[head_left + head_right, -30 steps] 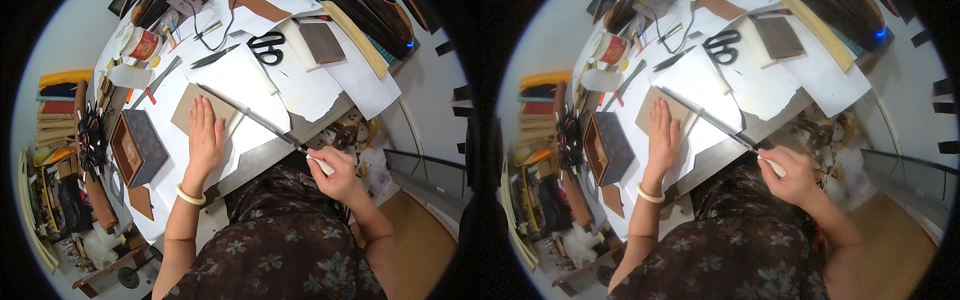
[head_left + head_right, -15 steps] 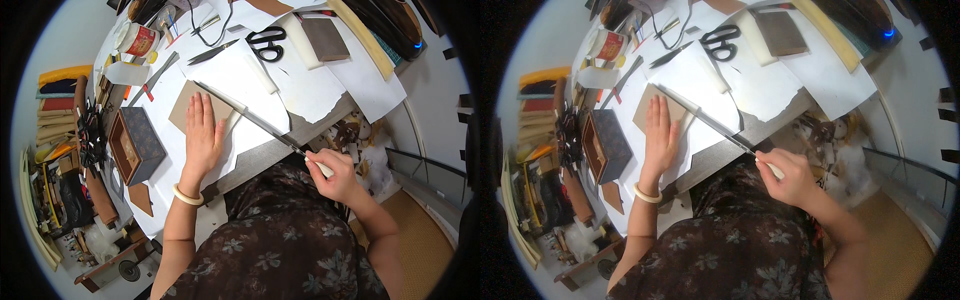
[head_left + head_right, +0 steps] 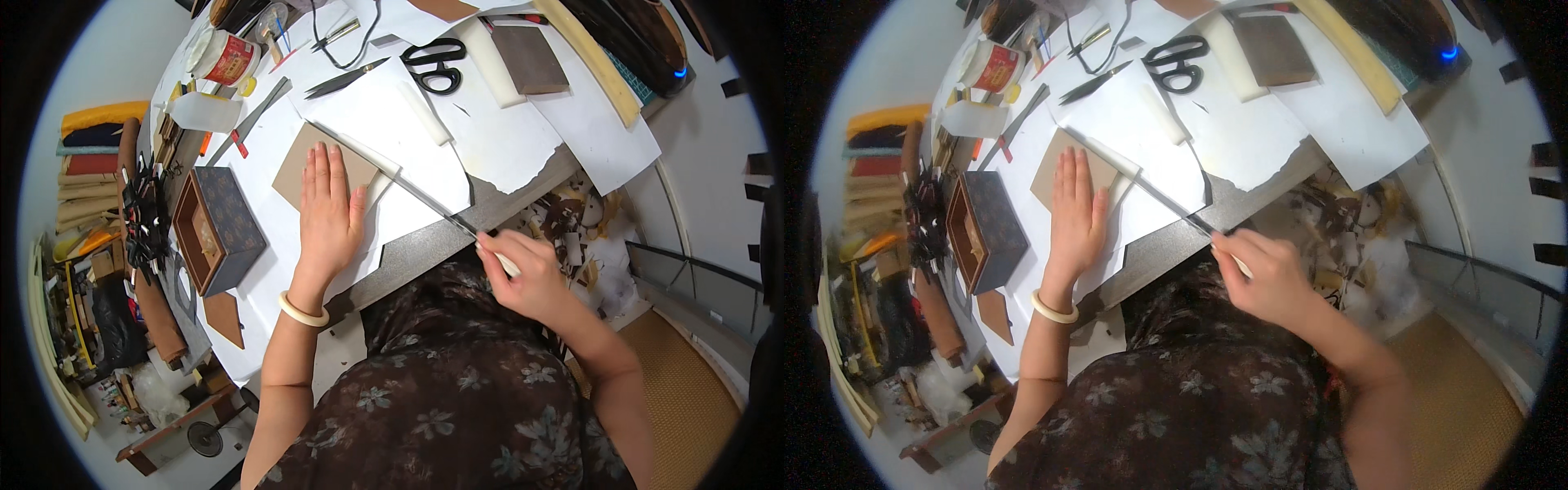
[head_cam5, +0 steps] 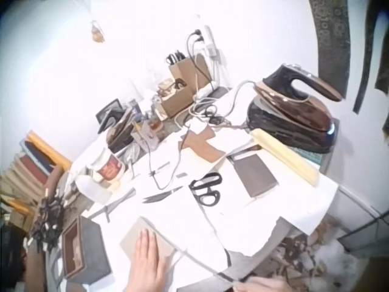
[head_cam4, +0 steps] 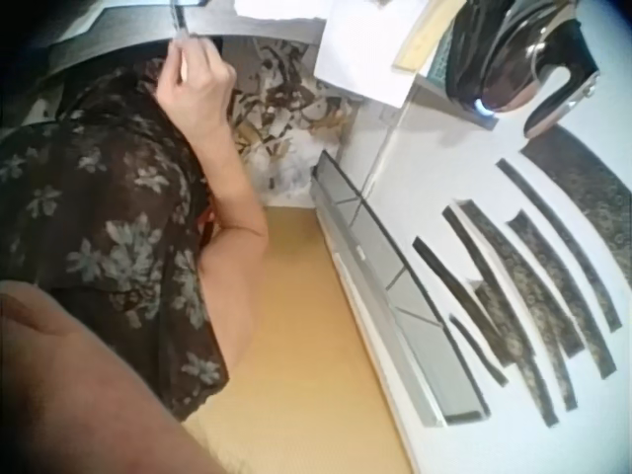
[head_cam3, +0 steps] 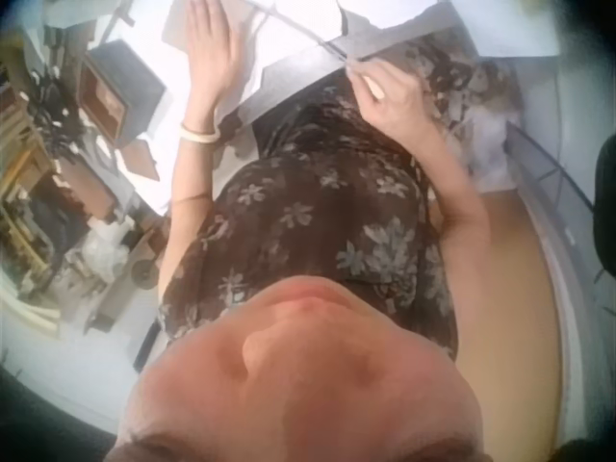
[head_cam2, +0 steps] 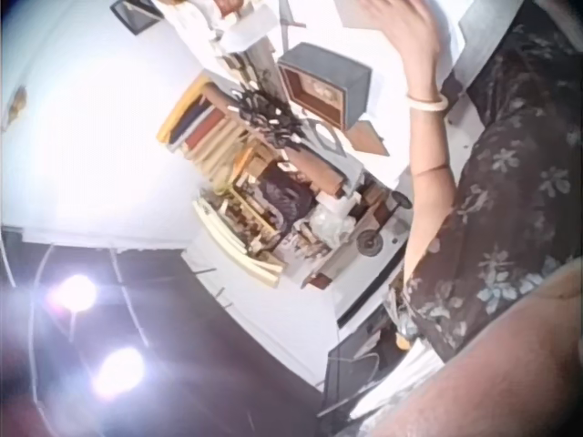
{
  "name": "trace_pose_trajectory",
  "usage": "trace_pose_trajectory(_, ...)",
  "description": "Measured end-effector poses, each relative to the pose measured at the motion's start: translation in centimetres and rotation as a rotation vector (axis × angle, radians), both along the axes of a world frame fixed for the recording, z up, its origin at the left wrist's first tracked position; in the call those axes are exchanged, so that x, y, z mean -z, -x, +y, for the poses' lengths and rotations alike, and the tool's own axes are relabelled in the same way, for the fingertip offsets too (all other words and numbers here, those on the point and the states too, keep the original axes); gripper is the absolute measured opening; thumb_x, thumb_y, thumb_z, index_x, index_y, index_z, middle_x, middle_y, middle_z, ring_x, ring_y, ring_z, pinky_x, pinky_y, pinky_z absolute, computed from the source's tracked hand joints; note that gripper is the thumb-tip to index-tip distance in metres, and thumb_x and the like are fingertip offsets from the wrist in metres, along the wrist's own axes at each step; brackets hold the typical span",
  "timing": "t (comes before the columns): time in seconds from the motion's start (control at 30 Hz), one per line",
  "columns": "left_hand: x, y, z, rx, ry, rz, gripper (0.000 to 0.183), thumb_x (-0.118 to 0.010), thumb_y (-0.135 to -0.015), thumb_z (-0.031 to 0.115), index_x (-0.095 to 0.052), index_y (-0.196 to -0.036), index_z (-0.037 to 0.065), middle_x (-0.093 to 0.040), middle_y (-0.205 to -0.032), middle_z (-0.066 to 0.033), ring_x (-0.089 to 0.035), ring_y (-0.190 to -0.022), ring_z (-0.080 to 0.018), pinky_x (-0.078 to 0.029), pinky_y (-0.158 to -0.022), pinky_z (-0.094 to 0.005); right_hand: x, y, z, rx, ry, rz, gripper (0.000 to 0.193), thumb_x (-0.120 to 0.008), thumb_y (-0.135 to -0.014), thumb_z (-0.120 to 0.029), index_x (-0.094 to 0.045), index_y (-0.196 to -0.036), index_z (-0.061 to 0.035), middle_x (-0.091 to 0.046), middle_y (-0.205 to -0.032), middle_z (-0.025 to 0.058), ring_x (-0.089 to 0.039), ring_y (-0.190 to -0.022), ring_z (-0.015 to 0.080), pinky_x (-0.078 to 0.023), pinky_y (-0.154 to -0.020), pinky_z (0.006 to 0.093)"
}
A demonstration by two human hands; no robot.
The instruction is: The person uses a metal ruler and a craft knife to trim a piece of brown cardboard on a white work surface. They then use an iron to press a piece of brown fabric, place the cardboard on the fabric to check alignment, and cut the fabric with scissors. The person folds the fabric around the cardboard to form a cover.
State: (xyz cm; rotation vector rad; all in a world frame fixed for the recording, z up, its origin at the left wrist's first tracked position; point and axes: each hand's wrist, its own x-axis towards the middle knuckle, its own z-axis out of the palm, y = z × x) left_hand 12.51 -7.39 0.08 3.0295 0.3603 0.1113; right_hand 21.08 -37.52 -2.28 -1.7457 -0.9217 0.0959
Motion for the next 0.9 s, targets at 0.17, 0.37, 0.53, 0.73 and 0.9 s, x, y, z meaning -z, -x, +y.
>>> trace_pose_trajectory(0.17,0.0,-0.1,0.0,0.012,0.001,-0.024,0.070,-0.045,-0.112,0.036,-0.028,-0.164,-0.007,-0.027,-0.170,-0.0321,-0.021,-0.161,-0.0461,-0.019,-0.131,-0.0540,0.3,0.2,0.2,0.025,-0.010,-0.053,0.013,-0.075,-0.089,0.004,-0.075,-0.102,0.0039,-0.071,-0.079,0.0141,-0.070,-0.061,0.0260,-0.054,-0.054,0.0333)
trace_pose_trajectory(0.37,0.2,0.1,0.0,0.012,-0.013,-0.030,0.069,-0.046,-0.111,0.034,-0.029,-0.163,-0.008,-0.027,-0.170,-0.0328,-0.022,-0.160,-0.0465,-0.018,-0.131,-0.0542,0.7,1.7,-2.5,0.031,0.057,-0.033,0.011,-0.075,-0.091,0.002,-0.075,-0.101,0.0014,-0.073,-0.082,0.0122,-0.070,-0.061,0.0231,-0.053,-0.053,0.0304)
trace_pose_trajectory(0.53,0.6,0.2,0.3,0.011,-0.001,-0.063,0.069,-0.047,-0.111,0.035,-0.030,-0.163,-0.009,-0.027,-0.169,-0.0334,-0.024,-0.159,-0.0473,-0.019,-0.131,-0.0544,0.5,0.9,0.1,0.033,0.077,-0.124,0.011,-0.076,-0.090,0.002,-0.076,-0.101,0.0025,-0.072,-0.080,0.0140,-0.070,-0.060,0.0229,-0.054,-0.053,0.0305)
trace_pose_trajectory(0.73,0.5,0.3,0.1,-0.007,-0.005,-0.036,0.069,-0.042,-0.112,0.034,-0.024,-0.166,-0.005,-0.021,-0.173,-0.0304,-0.015,-0.163,-0.0426,-0.013,-0.133,-0.0484,-0.4,3.1,-2.9,0.068,0.126,-0.105,0.016,-0.077,-0.088,0.002,-0.074,-0.104,0.0019,-0.073,-0.084,0.0132,-0.071,-0.062,0.0247,-0.055,-0.056,0.0312)
trace_pose_trajectory(0.9,-3.5,0.3,2.4,0.031,0.225,0.129,0.086,-0.056,-0.103,0.045,-0.022,-0.169,0.001,-0.017,-0.175,-0.0283,-0.012,-0.165,-0.0386,-0.013,-0.134,-0.0482,0.8,3.6,-3.1,0.259,0.106,-0.077,0.015,-0.077,-0.090,0.000,-0.072,-0.104,0.0012,-0.078,-0.094,0.0159,-0.077,-0.077,0.0300,-0.059,-0.067,0.0354)
